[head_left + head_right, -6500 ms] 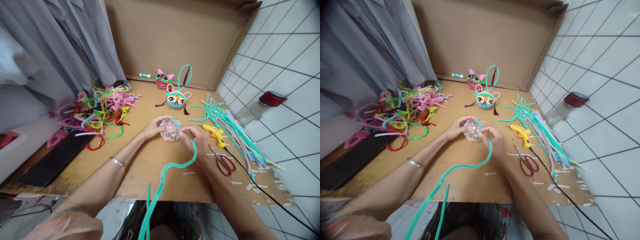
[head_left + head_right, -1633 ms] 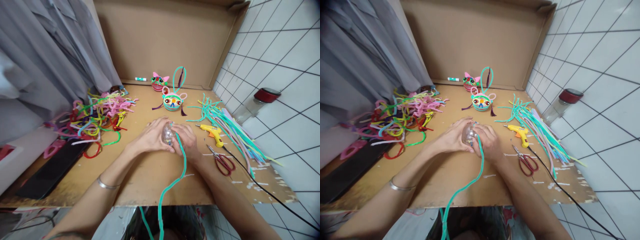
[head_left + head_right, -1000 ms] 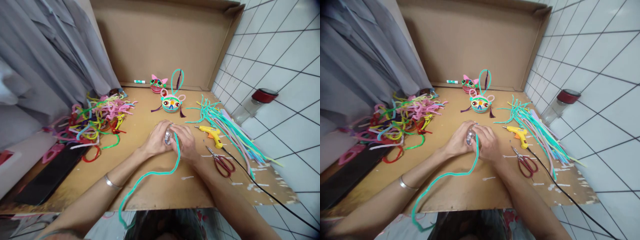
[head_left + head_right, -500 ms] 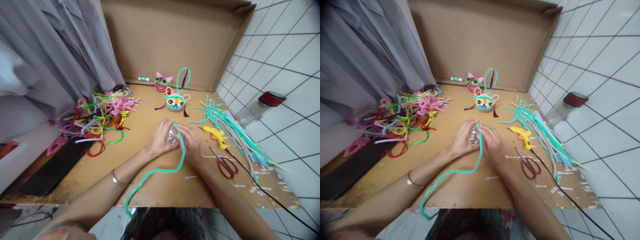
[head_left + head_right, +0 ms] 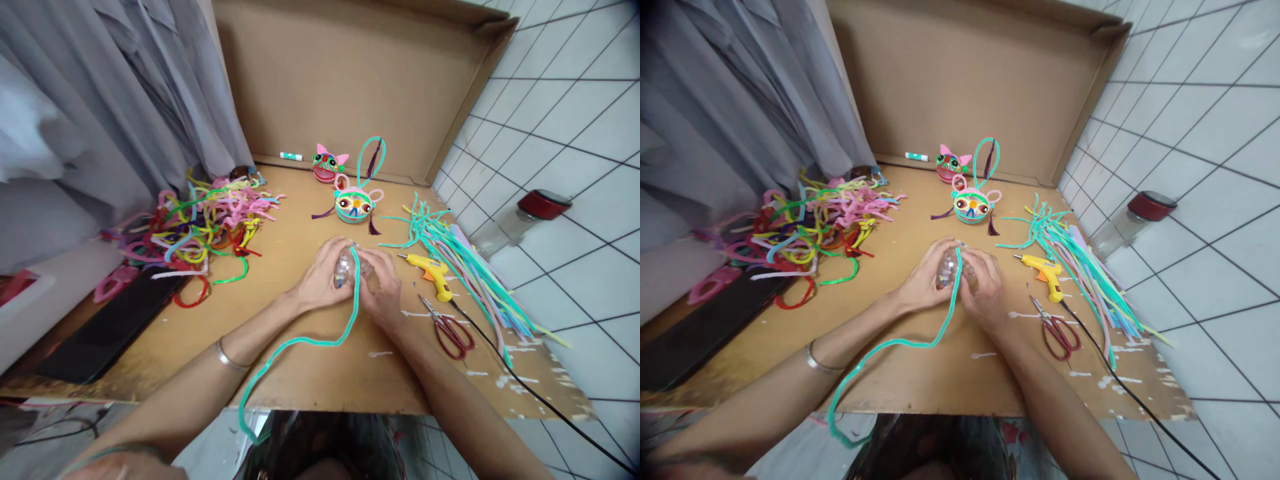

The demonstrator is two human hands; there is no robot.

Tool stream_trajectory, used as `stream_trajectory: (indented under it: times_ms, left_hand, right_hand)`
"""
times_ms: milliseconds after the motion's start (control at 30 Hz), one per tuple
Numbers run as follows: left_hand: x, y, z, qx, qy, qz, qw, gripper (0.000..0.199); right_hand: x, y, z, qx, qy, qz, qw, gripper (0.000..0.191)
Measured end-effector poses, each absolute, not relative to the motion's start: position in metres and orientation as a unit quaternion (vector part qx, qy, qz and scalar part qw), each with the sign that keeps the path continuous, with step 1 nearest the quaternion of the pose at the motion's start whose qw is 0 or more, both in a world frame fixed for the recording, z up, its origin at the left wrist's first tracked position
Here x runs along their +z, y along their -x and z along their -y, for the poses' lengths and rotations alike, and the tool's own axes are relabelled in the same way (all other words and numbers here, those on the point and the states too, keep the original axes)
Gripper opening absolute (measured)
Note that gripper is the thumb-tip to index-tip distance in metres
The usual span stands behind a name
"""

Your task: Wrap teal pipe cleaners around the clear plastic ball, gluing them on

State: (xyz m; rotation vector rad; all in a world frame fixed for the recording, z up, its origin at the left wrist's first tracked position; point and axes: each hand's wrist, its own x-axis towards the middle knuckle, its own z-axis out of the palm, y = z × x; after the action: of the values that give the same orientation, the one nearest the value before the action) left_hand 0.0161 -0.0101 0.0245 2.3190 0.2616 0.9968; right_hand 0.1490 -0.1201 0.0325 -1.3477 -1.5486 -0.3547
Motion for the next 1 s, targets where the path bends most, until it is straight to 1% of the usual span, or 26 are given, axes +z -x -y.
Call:
stream_trajectory:
  times_ms: [133, 233, 333, 400, 467, 700, 867, 1000]
  left_hand:
    - [0.018, -0.017, 0.008, 0.402, -0.857, -0.103, 0.305, 0.068]
    - [0.014, -0.018, 0.007, 0.418, -0.854, -0.103, 0.293, 0.071]
    - [0.012, -0.018, 0.006, 0.424, -0.847, -0.110, 0.301, 0.077]
    - [0.010, -0.017, 0.006, 0.423, -0.842, -0.122, 0.310, 0.083]
    - [0.010, -0.017, 0.006, 0.417, -0.845, -0.131, 0.309, 0.087]
    - [0.013, -0.015, 0.008, 0.410, -0.866, -0.114, 0.263, 0.085]
    - [0.007, -0.016, 0.004, 0.432, -0.864, -0.099, 0.238, 0.090]
    - [0.004, -0.018, 0.003, 0.448, -0.855, -0.094, 0.243, 0.096]
  right_hand:
    - [0.027, -0.151, 0.117, -0.147, 0.582, 0.614, 0.513, 0.041]
    - [0.023, -0.154, 0.114, -0.113, 0.591, 0.605, 0.521, 0.042]
    - [0.024, -0.155, 0.114, -0.090, 0.585, 0.609, 0.527, 0.043]
    - [0.026, -0.155, 0.115, -0.101, 0.581, 0.615, 0.524, 0.045]
    - [0.028, -0.155, 0.117, -0.129, 0.577, 0.627, 0.508, 0.046]
    - [0.031, -0.154, 0.122, -0.226, 0.551, 0.667, 0.448, 0.046]
    - [0.034, -0.155, 0.121, -0.295, 0.531, 0.710, 0.357, 0.034]
    - [0.034, -0.158, 0.120, -0.311, 0.520, 0.728, 0.322, 0.030]
